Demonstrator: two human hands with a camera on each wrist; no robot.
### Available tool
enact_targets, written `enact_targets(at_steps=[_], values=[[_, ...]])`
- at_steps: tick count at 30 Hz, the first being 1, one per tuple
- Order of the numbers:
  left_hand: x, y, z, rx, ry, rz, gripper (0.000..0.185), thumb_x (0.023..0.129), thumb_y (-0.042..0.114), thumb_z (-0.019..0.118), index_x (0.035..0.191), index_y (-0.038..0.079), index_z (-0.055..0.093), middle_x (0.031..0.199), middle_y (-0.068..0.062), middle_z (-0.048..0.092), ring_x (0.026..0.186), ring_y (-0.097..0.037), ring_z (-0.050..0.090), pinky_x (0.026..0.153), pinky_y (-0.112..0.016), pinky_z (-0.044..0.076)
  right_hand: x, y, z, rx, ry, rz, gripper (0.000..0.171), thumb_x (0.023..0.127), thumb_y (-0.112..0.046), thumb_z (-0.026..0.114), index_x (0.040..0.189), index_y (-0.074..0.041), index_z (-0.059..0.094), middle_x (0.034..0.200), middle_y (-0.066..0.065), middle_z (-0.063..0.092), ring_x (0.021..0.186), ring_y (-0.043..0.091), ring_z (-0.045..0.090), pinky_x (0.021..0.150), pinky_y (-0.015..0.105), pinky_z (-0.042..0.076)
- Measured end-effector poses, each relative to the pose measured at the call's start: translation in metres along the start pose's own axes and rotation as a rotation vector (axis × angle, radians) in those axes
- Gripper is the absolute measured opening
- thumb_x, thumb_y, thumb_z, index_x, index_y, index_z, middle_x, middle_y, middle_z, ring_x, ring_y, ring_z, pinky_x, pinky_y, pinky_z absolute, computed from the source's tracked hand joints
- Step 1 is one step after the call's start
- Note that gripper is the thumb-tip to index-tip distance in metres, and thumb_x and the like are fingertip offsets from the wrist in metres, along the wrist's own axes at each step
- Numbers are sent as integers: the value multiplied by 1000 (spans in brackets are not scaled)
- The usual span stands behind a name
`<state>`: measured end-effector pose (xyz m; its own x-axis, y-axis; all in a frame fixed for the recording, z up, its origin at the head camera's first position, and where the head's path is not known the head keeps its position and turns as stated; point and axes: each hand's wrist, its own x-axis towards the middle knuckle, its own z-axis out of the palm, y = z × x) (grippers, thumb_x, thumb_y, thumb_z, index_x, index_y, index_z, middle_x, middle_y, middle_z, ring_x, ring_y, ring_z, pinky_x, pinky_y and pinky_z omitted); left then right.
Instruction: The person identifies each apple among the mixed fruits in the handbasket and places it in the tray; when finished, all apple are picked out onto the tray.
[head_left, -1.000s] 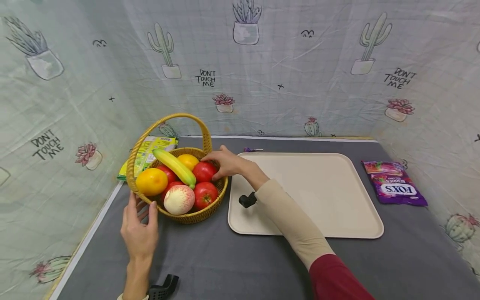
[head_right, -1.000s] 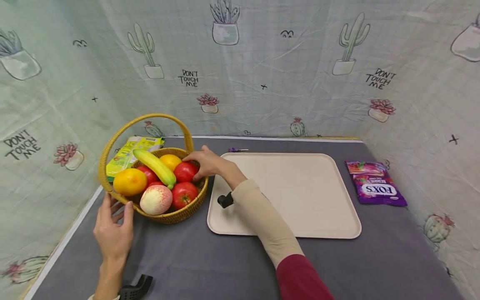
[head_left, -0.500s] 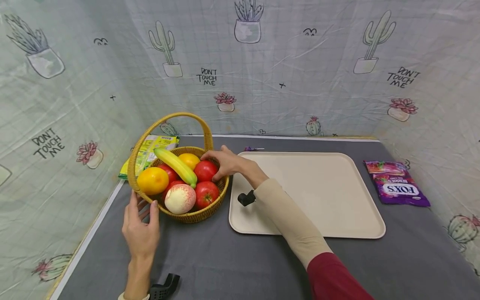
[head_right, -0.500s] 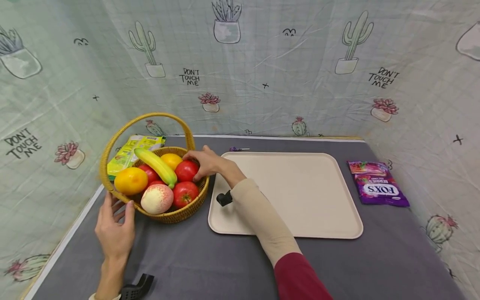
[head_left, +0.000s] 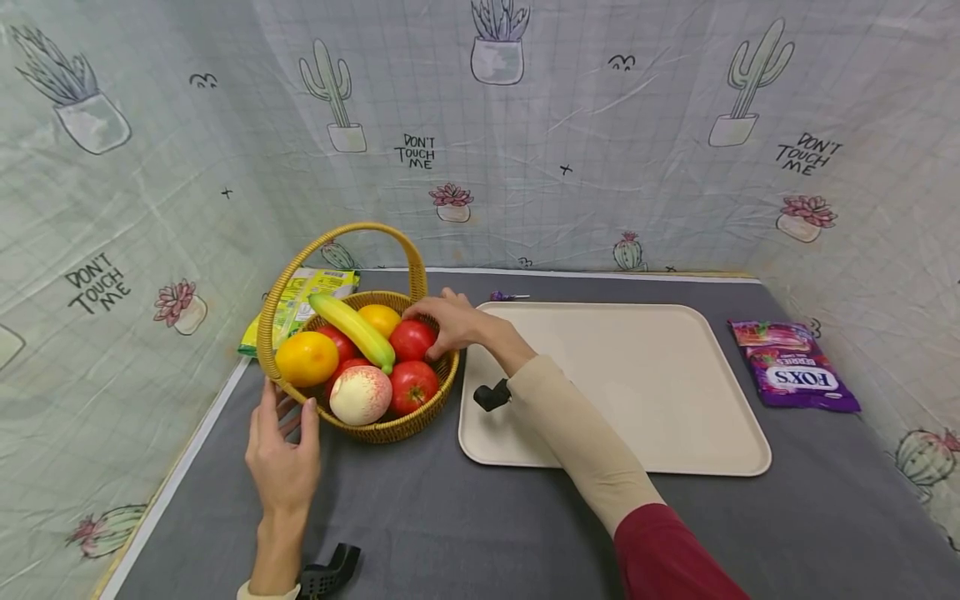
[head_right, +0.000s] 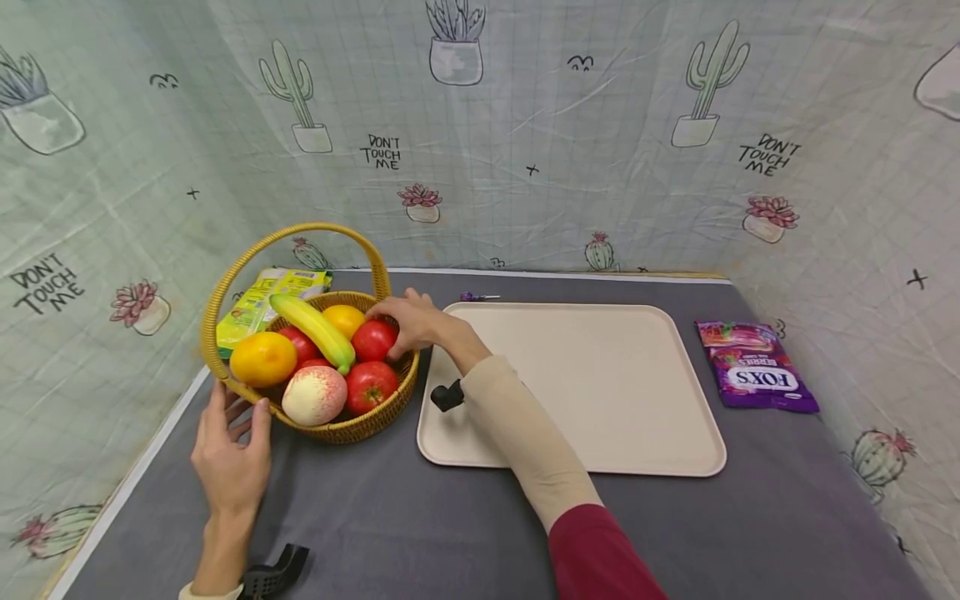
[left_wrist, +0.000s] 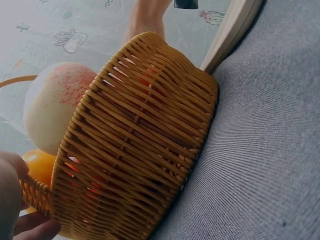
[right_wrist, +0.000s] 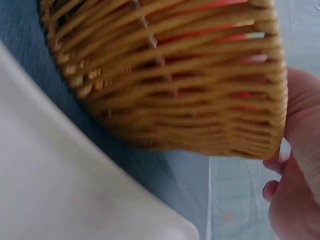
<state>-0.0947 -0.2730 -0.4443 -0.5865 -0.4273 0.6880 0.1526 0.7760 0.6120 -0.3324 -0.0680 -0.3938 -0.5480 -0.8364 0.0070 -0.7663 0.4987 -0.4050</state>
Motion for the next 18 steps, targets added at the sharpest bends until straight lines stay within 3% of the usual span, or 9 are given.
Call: enact_targets(at_steps=[4, 11, 18], values=[[0, 0, 0, 5, -6, 0, 67, 88, 18, 63, 147, 23, 31, 121, -21, 57, 102, -27, 63, 82, 3, 40, -1, -5, -4, -56, -10, 20, 70, 70, -37, 80, 133, -34, 50, 139, -9, 48, 101, 20, 34, 82, 34, 30], [0, 0, -1, -2, -6, -2, 67, 88, 18, 63, 147, 23, 32, 121, -21, 57, 102, -28, 63, 82, 2, 41, -3, -11, -6, 48, -38, 113, 67, 68, -33, 83, 127, -38, 52, 119, -3, 49, 101, 21, 33, 81, 33, 39], [-1, 1, -1, 10, -11, -3, 67, 88, 19, 63, 147, 24, 31, 121, -21, 57, 101, -27, 63, 82, 2, 41, -1, -12, -4, -62, -60, 58, 78, 70, -37, 80, 139, -33, 45, 139, -10, 45, 103, 19, 31, 84, 34, 32]])
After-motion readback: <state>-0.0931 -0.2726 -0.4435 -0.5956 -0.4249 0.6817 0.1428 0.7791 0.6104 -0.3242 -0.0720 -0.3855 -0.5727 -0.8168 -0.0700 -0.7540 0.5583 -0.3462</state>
